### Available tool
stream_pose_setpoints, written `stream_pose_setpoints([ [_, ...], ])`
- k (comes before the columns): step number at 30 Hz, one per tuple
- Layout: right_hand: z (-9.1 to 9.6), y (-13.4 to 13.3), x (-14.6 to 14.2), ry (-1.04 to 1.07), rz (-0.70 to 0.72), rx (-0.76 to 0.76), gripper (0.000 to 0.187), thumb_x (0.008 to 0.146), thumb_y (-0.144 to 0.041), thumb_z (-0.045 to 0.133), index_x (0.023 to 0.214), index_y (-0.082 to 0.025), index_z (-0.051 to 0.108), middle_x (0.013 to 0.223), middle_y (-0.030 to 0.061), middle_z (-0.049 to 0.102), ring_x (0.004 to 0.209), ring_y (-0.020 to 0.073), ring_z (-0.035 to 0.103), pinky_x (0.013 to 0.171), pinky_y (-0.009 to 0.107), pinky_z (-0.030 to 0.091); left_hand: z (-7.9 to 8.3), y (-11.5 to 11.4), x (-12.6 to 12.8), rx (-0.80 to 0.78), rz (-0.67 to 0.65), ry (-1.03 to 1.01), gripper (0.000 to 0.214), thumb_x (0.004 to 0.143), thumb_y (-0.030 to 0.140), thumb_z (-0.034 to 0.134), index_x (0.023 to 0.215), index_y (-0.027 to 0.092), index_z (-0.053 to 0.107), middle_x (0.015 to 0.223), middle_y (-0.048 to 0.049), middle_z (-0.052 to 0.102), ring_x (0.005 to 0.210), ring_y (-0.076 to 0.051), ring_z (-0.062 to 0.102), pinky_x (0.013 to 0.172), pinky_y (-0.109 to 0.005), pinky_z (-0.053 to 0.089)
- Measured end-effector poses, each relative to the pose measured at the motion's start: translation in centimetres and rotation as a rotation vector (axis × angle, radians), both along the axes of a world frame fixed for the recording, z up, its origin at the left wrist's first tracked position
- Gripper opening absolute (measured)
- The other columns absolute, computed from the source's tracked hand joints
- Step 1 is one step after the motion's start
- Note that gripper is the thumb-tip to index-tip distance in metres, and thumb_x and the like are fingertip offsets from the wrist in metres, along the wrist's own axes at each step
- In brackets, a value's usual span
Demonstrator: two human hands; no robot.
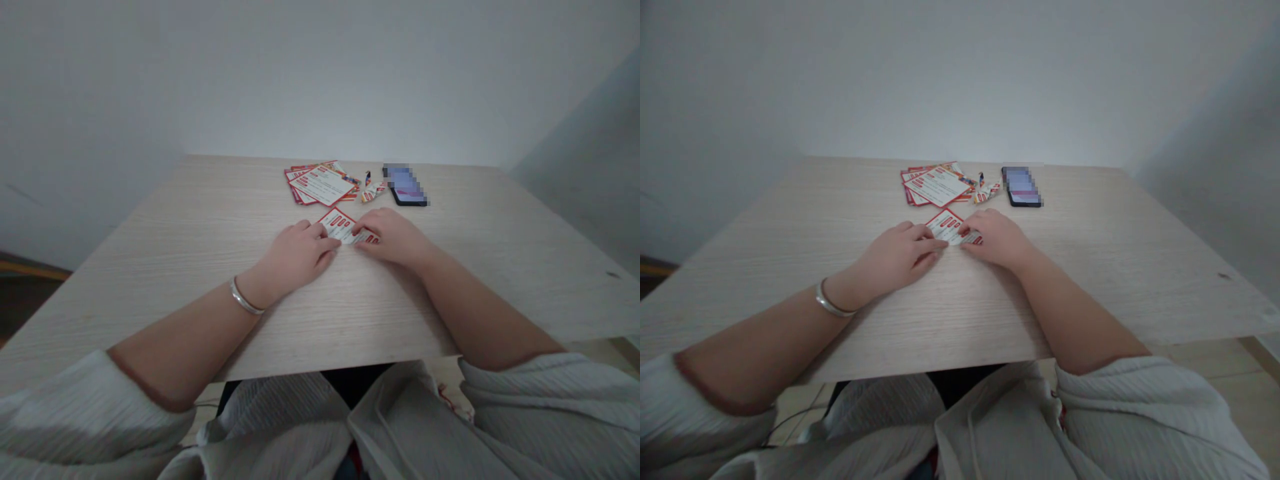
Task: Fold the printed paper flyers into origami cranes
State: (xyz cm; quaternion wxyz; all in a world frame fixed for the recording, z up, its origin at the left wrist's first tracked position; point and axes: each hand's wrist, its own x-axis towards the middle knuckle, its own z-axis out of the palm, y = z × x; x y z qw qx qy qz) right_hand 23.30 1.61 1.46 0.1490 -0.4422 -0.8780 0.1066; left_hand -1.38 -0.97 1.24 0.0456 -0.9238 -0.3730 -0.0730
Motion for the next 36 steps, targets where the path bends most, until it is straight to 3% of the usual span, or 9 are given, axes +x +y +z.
stream_pose_setpoints([
  [2, 0.1, -0.4, -0.9, -0.091, 0.069, 0.017, 0.023, 0.094, -0.027, 0.067, 0.113, -0.019, 0.077, 0.120, 0.0098, 0.078, 0.116, 0.0262, 0.066, 0.105, 0.040, 0.046, -0.1, 0.3, 0.0, -0.010, -0.009, -0.018, 0.037, 0.105, 0.026, 0.044, 0.120, 0.018, 0.077, 0.114, -0.0141, 0.074, 0.104, -0.028, 0.065, 0.093, -0.044, 0.052],
  [8, 0.8, -0.6, -2.1, -0.273, 0.019, 0.083, 0.025, 0.098, -0.025, 0.059, 0.112, -0.019, 0.078, 0.116, 0.0106, 0.079, 0.110, 0.0268, 0.068, 0.095, 0.037, 0.047, -0.4, 1.0, -0.3, -0.052, -0.007, -0.040, 0.036, 0.106, 0.023, 0.045, 0.122, 0.016, 0.076, 0.123, -0.0122, 0.076, 0.109, -0.028, 0.067, 0.099, -0.045, 0.052],
  [13, 0.8, -1.2, -2.9, -0.353, -0.027, 0.158, 0.028, 0.099, -0.023, 0.051, 0.106, -0.017, 0.077, 0.113, 0.0125, 0.080, 0.103, 0.0278, 0.070, 0.084, 0.038, 0.044, -0.7, 1.2, -0.5, -0.023, -0.011, -0.074, 0.032, 0.105, 0.024, 0.047, 0.116, 0.017, 0.077, 0.116, -0.0103, 0.078, 0.106, -0.026, 0.067, 0.098, -0.043, 0.051],
  [18, 0.4, -1.9, -3.6, -0.283, -0.123, 0.170, 0.027, 0.098, -0.024, 0.050, 0.107, -0.017, 0.075, 0.110, 0.0128, 0.080, 0.100, 0.0272, 0.071, 0.081, 0.037, 0.043, -0.4, 0.8, -0.4, 0.052, 0.026, -0.075, 0.029, 0.104, 0.028, 0.051, 0.105, 0.018, 0.078, 0.100, -0.0088, 0.079, 0.093, -0.027, 0.070, 0.081, -0.041, 0.051],
  [22, 0.7, -2.8, -4.2, -0.166, -0.134, 0.198, 0.029, 0.099, -0.022, 0.047, 0.109, -0.018, 0.073, 0.113, 0.0118, 0.080, 0.104, 0.0257, 0.071, 0.087, 0.035, 0.045, 0.4, 0.2, -0.1, 0.127, 0.125, -0.151, 0.029, 0.101, 0.028, 0.053, 0.093, 0.018, 0.078, 0.087, -0.0094, 0.077, 0.081, -0.026, 0.069, 0.069, -0.038, 0.045],
  [30, 1.1, -3.8, -5.0, -0.018, -0.182, 0.150, 0.019, 0.094, -0.025, 0.055, 0.103, -0.021, 0.071, 0.105, 0.0083, 0.080, 0.098, 0.0236, 0.071, 0.082, 0.033, 0.046, 0.6, -0.2, 0.1, 0.165, 0.090, -0.248, 0.025, 0.099, 0.029, 0.054, 0.091, 0.018, 0.075, 0.088, -0.0088, 0.076, 0.081, -0.024, 0.067, 0.071, -0.039, 0.045],
  [36, 0.9, -3.6, -5.1, 0.028, -0.186, 0.168, 0.014, 0.091, -0.025, 0.057, 0.097, -0.022, 0.070, 0.099, 0.0067, 0.079, 0.091, 0.0218, 0.070, 0.076, 0.031, 0.044, 0.6, -0.5, 0.2, 0.294, 0.055, -0.264, 0.027, 0.102, 0.030, 0.052, 0.091, 0.022, 0.075, 0.087, -0.0061, 0.077, 0.094, -0.028, 0.066, 0.086, -0.047, 0.041],
])
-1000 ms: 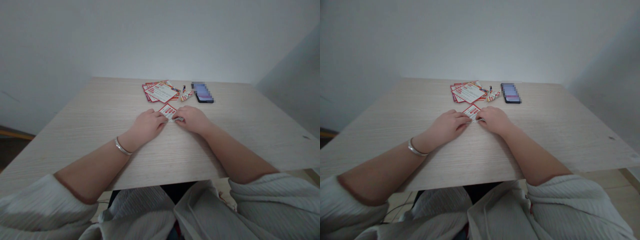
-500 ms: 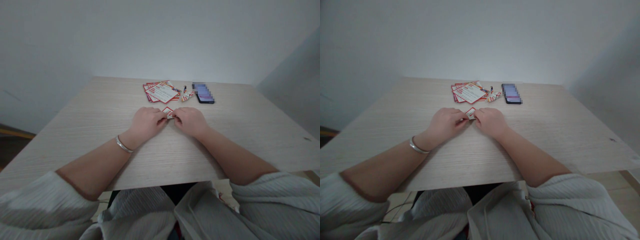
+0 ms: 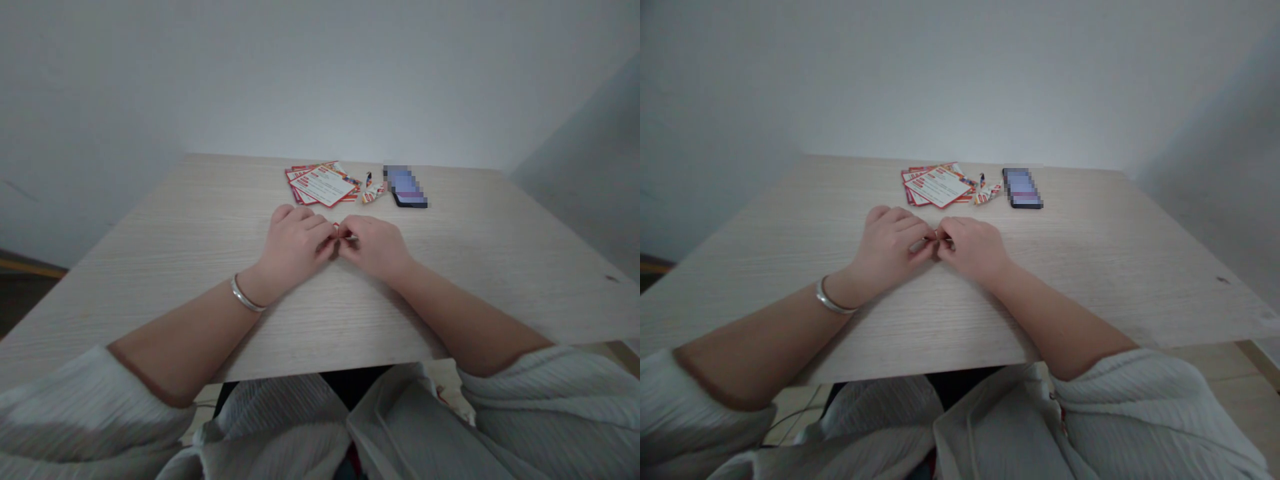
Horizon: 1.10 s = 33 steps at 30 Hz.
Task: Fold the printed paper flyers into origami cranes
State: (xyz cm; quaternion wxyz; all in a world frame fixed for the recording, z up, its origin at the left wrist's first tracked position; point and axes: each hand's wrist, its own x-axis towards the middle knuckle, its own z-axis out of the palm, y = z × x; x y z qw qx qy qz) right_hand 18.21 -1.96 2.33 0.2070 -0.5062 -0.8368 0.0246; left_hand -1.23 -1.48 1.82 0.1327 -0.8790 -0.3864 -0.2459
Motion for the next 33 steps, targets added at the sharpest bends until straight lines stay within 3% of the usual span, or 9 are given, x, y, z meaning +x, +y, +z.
stream_pose_setpoints([
  [14, -0.2, 1.3, 2.6, -0.013, -0.084, 0.059, 0.009, 0.085, -0.019, 0.062, 0.089, -0.021, 0.070, 0.093, 0.0067, 0.079, 0.087, 0.0242, 0.070, 0.071, 0.033, 0.041, -0.1, 0.7, -1.3, 0.019, 0.089, -0.033, 0.023, 0.096, 0.028, 0.057, 0.079, 0.022, 0.071, 0.085, -0.0066, 0.077, 0.090, -0.028, 0.065, 0.083, -0.047, 0.039],
  [29, -0.9, 3.0, 6.0, 0.159, -0.248, 0.075, 0.007, 0.079, -0.019, 0.067, 0.083, -0.024, 0.068, 0.088, 0.0047, 0.079, 0.082, 0.0252, 0.072, 0.070, 0.035, 0.046, 0.2, 1.5, -2.2, -0.130, 0.245, -0.053, 0.022, 0.094, 0.030, 0.055, 0.086, 0.022, 0.073, 0.095, -0.0080, 0.079, 0.099, -0.031, 0.068, 0.091, -0.049, 0.042],
  [33, -1.3, 2.7, 5.3, 0.261, -0.097, 0.130, 0.015, 0.085, -0.023, 0.066, 0.099, -0.023, 0.072, 0.101, 0.0071, 0.080, 0.092, 0.0252, 0.073, 0.083, 0.038, 0.053, -0.2, 1.8, -2.3, -0.126, 0.188, -0.076, 0.018, 0.093, 0.029, 0.057, 0.086, 0.022, 0.072, 0.092, -0.0070, 0.079, 0.097, -0.029, 0.068, 0.091, -0.046, 0.042],
])
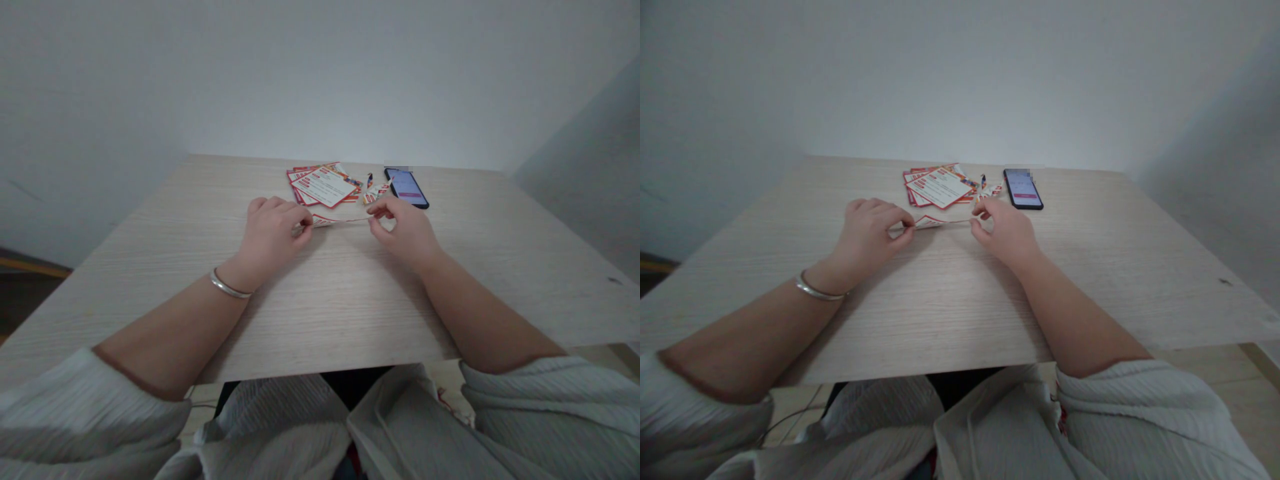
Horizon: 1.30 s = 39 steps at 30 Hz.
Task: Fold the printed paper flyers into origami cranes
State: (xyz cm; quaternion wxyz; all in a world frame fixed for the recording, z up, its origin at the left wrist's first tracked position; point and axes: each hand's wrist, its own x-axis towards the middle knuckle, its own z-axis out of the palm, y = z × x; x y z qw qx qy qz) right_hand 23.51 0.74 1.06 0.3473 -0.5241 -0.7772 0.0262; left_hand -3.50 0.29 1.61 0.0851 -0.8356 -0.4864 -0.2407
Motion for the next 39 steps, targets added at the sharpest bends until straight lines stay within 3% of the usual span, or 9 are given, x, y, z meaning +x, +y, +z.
stream_pose_setpoints([
  [4, -0.4, -0.4, -1.0, -0.002, 0.176, 0.026, 0.009, 0.088, -0.022, 0.069, 0.095, -0.022, 0.074, 0.102, 0.0075, 0.081, 0.098, 0.0249, 0.073, 0.090, 0.038, 0.054, 0.0, -0.1, 0.1, 0.013, -0.092, -0.030, 0.016, 0.092, 0.027, 0.058, 0.086, 0.022, 0.071, 0.089, -0.0053, 0.078, 0.092, -0.026, 0.068, 0.087, -0.043, 0.042],
  [9, -0.8, -0.6, -2.1, 0.003, 0.135, 0.019, 0.008, 0.090, -0.020, 0.068, 0.087, -0.022, 0.075, 0.092, 0.0055, 0.080, 0.089, 0.0226, 0.072, 0.084, 0.035, 0.053, 0.3, -0.4, 0.3, 0.127, -0.061, 0.042, 0.025, 0.097, 0.029, 0.052, 0.083, 0.021, 0.072, 0.089, -0.0081, 0.078, 0.088, -0.027, 0.067, 0.084, -0.046, 0.040],
  [12, -0.6, -1.2, -3.3, -0.069, 0.131, 0.041, 0.009, 0.091, -0.020, 0.067, 0.088, -0.021, 0.075, 0.094, 0.0068, 0.080, 0.092, 0.0233, 0.072, 0.084, 0.035, 0.051, 0.1, -0.7, 0.6, 0.165, -0.121, 0.062, 0.024, 0.099, 0.029, 0.053, 0.088, 0.022, 0.074, 0.093, -0.0070, 0.079, 0.091, -0.027, 0.067, 0.087, -0.047, 0.040],
  [15, -0.3, -1.9, -4.5, -0.143, 0.164, 0.006, 0.011, 0.094, -0.023, 0.064, 0.089, -0.022, 0.074, 0.097, 0.0067, 0.080, 0.095, 0.0230, 0.071, 0.082, 0.034, 0.049, 0.0, -1.0, 1.1, 0.129, -0.177, 0.063, 0.021, 0.097, 0.027, 0.055, 0.092, 0.022, 0.075, 0.093, -0.0057, 0.079, 0.093, -0.026, 0.068, 0.088, -0.046, 0.040],
  [22, 0.2, -2.1, -4.4, -0.148, 0.206, -0.059, 0.010, 0.093, -0.023, 0.063, 0.087, -0.023, 0.071, 0.096, 0.0054, 0.079, 0.093, 0.0225, 0.070, 0.080, 0.034, 0.049, 0.3, -1.2, 1.5, 0.030, -0.150, 0.060, 0.020, 0.093, 0.026, 0.056, 0.086, 0.021, 0.073, 0.091, -0.0083, 0.079, 0.092, -0.028, 0.068, 0.090, -0.047, 0.040],
  [28, -0.1, -1.3, -2.9, 0.013, 0.208, -0.064, 0.009, 0.085, -0.018, 0.063, 0.082, -0.023, 0.069, 0.090, 0.0037, 0.077, 0.085, 0.0198, 0.069, 0.080, 0.033, 0.053, 0.0, -0.4, 0.4, -0.026, -0.066, 0.020, 0.019, 0.091, 0.026, 0.054, 0.086, 0.022, 0.072, 0.093, -0.0082, 0.078, 0.094, -0.028, 0.069, 0.093, -0.047, 0.041],
  [33, -0.1, -0.5, -2.1, 0.241, 0.238, -0.151, 0.006, 0.079, -0.021, 0.064, 0.075, -0.023, 0.066, 0.080, 0.0019, 0.074, 0.075, 0.0177, 0.067, 0.076, 0.034, 0.058, -0.2, -0.1, 0.2, -0.064, -0.076, 0.022, 0.020, 0.091, 0.026, 0.053, 0.087, 0.022, 0.072, 0.092, -0.0085, 0.078, 0.095, -0.029, 0.069, 0.092, -0.047, 0.042],
  [39, 0.0, -0.2, -1.0, 0.339, 0.211, -0.169, 0.003, 0.075, -0.024, 0.064, 0.072, -0.023, 0.065, 0.076, 0.0015, 0.072, 0.072, 0.0171, 0.065, 0.074, 0.034, 0.058, -0.1, 0.3, -0.2, -0.052, -0.054, 0.042, 0.020, 0.092, 0.027, 0.053, 0.087, 0.022, 0.072, 0.092, -0.0081, 0.078, 0.093, -0.028, 0.069, 0.093, -0.048, 0.042],
])
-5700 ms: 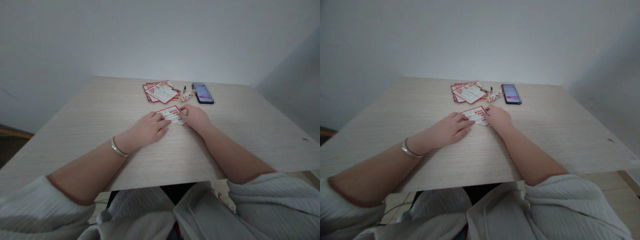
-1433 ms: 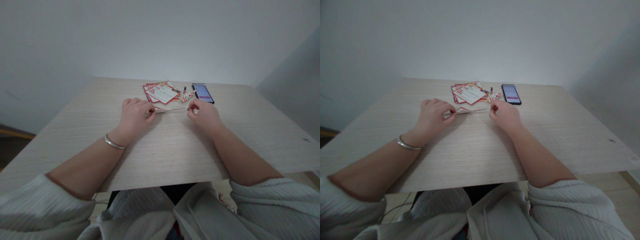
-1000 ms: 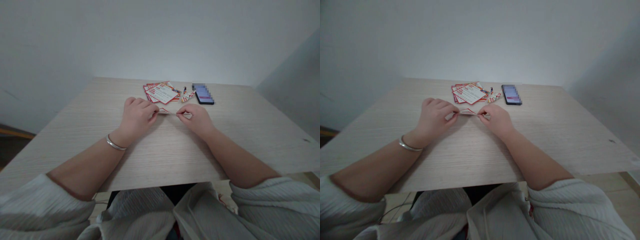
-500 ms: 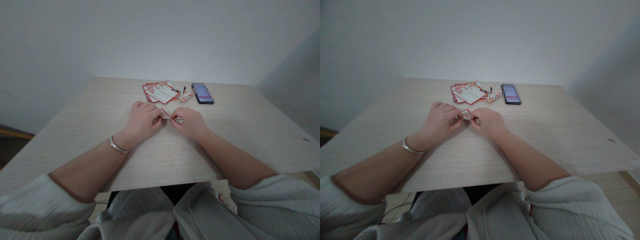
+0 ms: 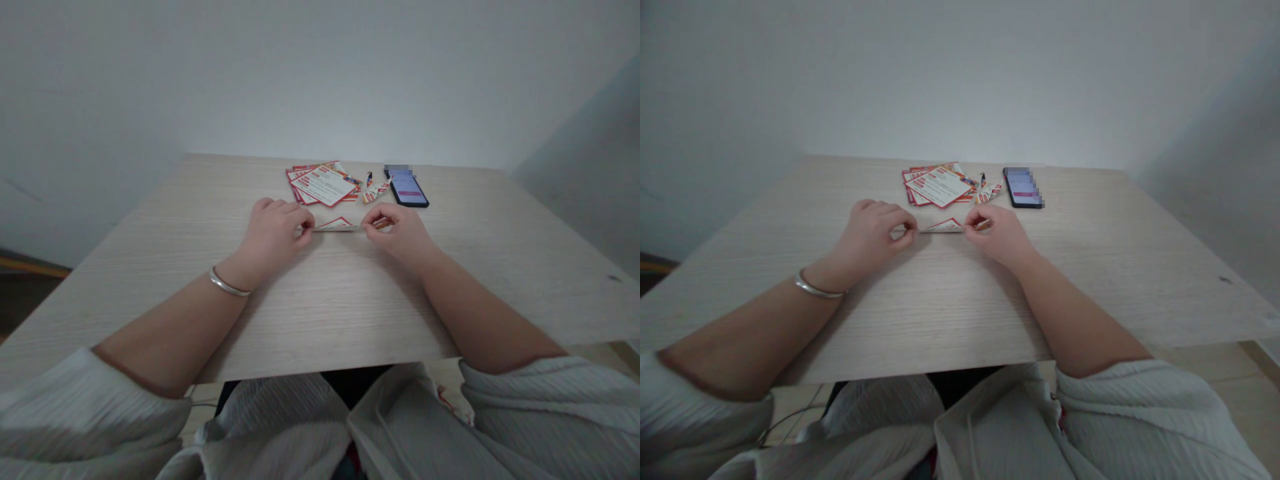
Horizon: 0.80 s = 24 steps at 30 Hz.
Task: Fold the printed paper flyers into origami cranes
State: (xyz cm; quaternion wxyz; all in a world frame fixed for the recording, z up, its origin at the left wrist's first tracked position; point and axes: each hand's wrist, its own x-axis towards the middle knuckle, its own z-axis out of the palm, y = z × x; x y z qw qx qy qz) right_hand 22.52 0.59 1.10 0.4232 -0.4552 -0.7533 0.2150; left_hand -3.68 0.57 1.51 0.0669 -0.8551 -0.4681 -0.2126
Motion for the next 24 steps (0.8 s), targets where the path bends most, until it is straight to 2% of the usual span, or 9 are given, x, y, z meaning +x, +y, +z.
stream_pose_setpoints([
  [8, 0.1, -0.1, 0.8, -0.002, -0.019, 0.004, 0.005, 0.075, -0.027, 0.064, 0.072, -0.024, 0.064, 0.075, 0.0016, 0.071, 0.069, 0.0169, 0.064, 0.072, 0.034, 0.058, 0.1, 0.7, -0.8, -0.056, 0.107, 0.067, 0.020, 0.091, 0.029, 0.053, 0.091, 0.023, 0.072, 0.095, -0.0088, 0.078, 0.096, -0.030, 0.070, 0.093, -0.047, 0.043],
  [15, 0.3, -0.2, 0.9, 0.006, -0.051, 0.001, 0.009, 0.076, -0.032, 0.064, 0.072, -0.024, 0.062, 0.076, 0.0019, 0.072, 0.067, 0.0164, 0.063, 0.073, 0.034, 0.057, 0.0, 1.2, -1.3, -0.137, 0.169, 0.024, 0.022, 0.089, 0.026, 0.050, 0.094, 0.022, 0.071, 0.097, -0.0096, 0.079, 0.094, -0.029, 0.072, 0.091, -0.044, 0.046],
  [19, 0.3, -0.2, 1.0, -0.005, -0.056, 0.006, 0.009, 0.075, -0.032, 0.064, 0.072, -0.024, 0.062, 0.075, 0.0024, 0.071, 0.068, 0.0170, 0.064, 0.073, 0.035, 0.057, -0.3, 1.6, -1.6, -0.180, 0.236, 0.057, 0.026, 0.088, 0.027, 0.050, 0.099, 0.021, 0.071, 0.093, -0.0097, 0.079, 0.087, -0.027, 0.072, 0.081, -0.039, 0.047],
  [24, 0.1, -0.1, 1.0, 0.008, -0.061, -0.001, 0.010, 0.076, -0.033, 0.064, 0.073, -0.024, 0.063, 0.075, 0.0018, 0.071, 0.066, 0.0166, 0.063, 0.071, 0.034, 0.056, -0.4, 1.7, -2.0, -0.188, 0.236, 0.016, 0.024, 0.087, 0.029, 0.049, 0.095, 0.021, 0.071, 0.087, -0.0082, 0.077, 0.075, -0.024, 0.068, 0.070, -0.034, 0.045],
])
